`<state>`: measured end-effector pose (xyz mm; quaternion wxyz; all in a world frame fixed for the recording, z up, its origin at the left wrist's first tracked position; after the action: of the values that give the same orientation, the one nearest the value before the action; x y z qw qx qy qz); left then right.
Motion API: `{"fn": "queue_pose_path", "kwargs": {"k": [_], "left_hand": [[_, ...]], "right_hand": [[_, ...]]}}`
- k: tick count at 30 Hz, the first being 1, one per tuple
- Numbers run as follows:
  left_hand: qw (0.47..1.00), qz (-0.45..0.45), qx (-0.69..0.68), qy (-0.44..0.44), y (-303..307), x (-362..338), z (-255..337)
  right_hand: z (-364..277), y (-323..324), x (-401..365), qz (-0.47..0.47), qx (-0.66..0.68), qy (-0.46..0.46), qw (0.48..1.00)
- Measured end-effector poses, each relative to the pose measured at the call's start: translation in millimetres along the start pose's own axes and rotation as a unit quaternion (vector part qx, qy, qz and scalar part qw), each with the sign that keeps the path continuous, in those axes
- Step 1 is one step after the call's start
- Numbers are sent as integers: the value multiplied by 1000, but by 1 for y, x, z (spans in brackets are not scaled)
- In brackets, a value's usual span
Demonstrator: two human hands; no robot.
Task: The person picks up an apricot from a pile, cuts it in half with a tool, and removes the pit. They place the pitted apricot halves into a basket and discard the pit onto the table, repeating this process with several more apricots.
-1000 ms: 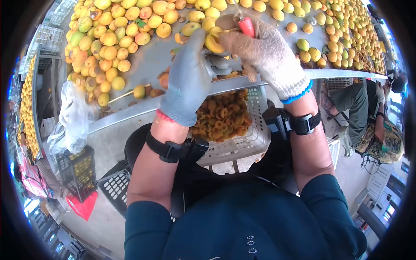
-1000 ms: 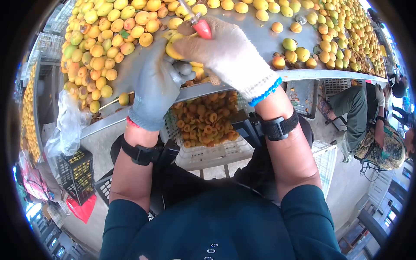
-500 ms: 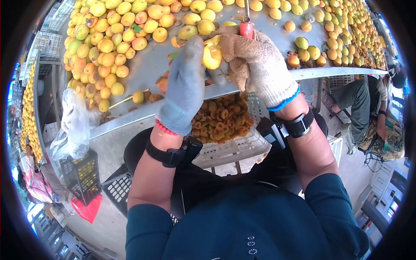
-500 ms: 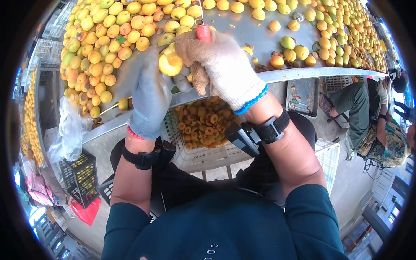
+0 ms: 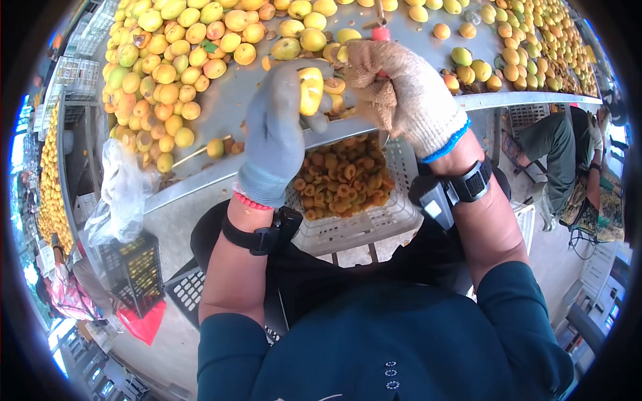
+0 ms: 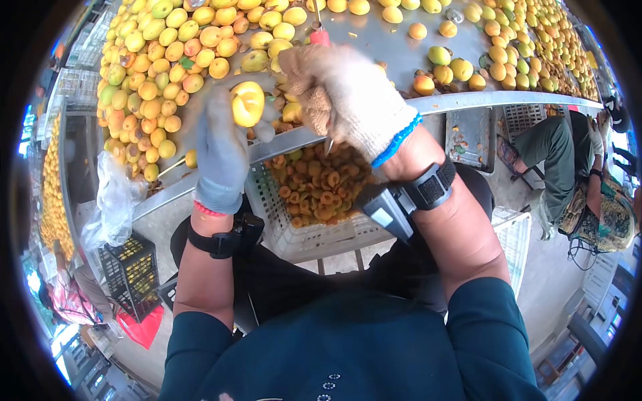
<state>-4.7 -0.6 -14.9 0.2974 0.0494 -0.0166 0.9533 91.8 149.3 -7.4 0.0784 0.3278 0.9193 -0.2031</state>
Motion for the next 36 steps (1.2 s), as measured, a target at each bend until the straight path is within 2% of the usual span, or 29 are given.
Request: {"fn": "queue_pose_path", "kwargs": {"k": [2, 5, 6, 9, 11, 13, 14, 15, 16, 18, 20, 21, 23, 24, 25, 27, 28, 30, 31, 33, 36], "left_hand": [[1000, -2, -18, 16, 3, 0, 1], [997, -17, -10, 69, 8, -3, -1], [995, -23, -2, 93, 9, -5, -2], [998, 13, 60, 2, -2, -12, 6], [996, 14, 82, -41, -1, -14, -3], [995, 7, 61, 74, 2, -20, -1], [988, 17, 50, 143, 2, -21, 3], [996, 2, 68, 62, 5, -26, -10], [996, -7, 85, -20, 9, -31, -24], [995, -18, 95, -10, 8, -34, -14], [971, -66, 55, 223, 11, -41, 5], [969, -125, 65, 204, 14, -42, 5], [954, -240, 81, 160, 20, -40, 2], [917, -302, 174, 194, 19, -35, 9], [923, -302, 216, 101, 20, -35, 7], [907, -290, 295, -83, 16, -38, 4], [906, -288, 308, -36, 17, -39, 4], [929, -263, 259, -20, 15, -33, 10], [939, -251, 234, -12, 14, -30, 12], [946, -236, 222, -9, 12, -20, 19], [958, -206, 199, -24, 15, -11, 14]], "right_hand": [[-21, -3, -4, 58, -225, 94, 968], [-29, -11, -14, 56, -302, 223, 925], [-30, -15, -19, 38, -318, 218, 922], [-22, -18, -25, -37, -393, 333, 856], [-22, -20, -28, -38, -415, 325, 849], [-25, -23, -33, -26, -442, 337, 831], [-19, -21, -29, -16, -418, 377, 826], [-9, -21, -35, 7, -445, 430, 785], [-5, -21, -40, 17, -454, 420, 786], [1, -19, -40, 41, -475, 392, 787], [5, -10, -35, 66, -502, 354, 787], [3, 1, -27, 60, -497, 346, 793], [-6, 17, -17, 101, -493, 274, 819], [-15, 25, -13, 88, -516, 218, 824], [-25, 30, -6, 70, -520, 208, 825], [-30, 29, 16, 83, -587, 223, 774], [-32, 26, 28, 78, -591, 223, 771], [-36, 3, 55, 69, -597, 222, 767], [-31, -8, 70, 51, -649, 251, 716], [-23, -31, 95, 7, -715, 198, 671], [5, -42, 120, -16, -752, 248, 610]]}}
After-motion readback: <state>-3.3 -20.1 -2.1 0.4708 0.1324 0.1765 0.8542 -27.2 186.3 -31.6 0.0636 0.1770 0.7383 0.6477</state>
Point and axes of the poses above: each hand's wrist, its own x-axis towards the middle knuckle, its own y-axis out of the back of the hand, z = x × y, the point moved 1 cm from there along x, towards the middle knuckle, and after that the axes turned 13 degrees about z, right-handed, at the moved point
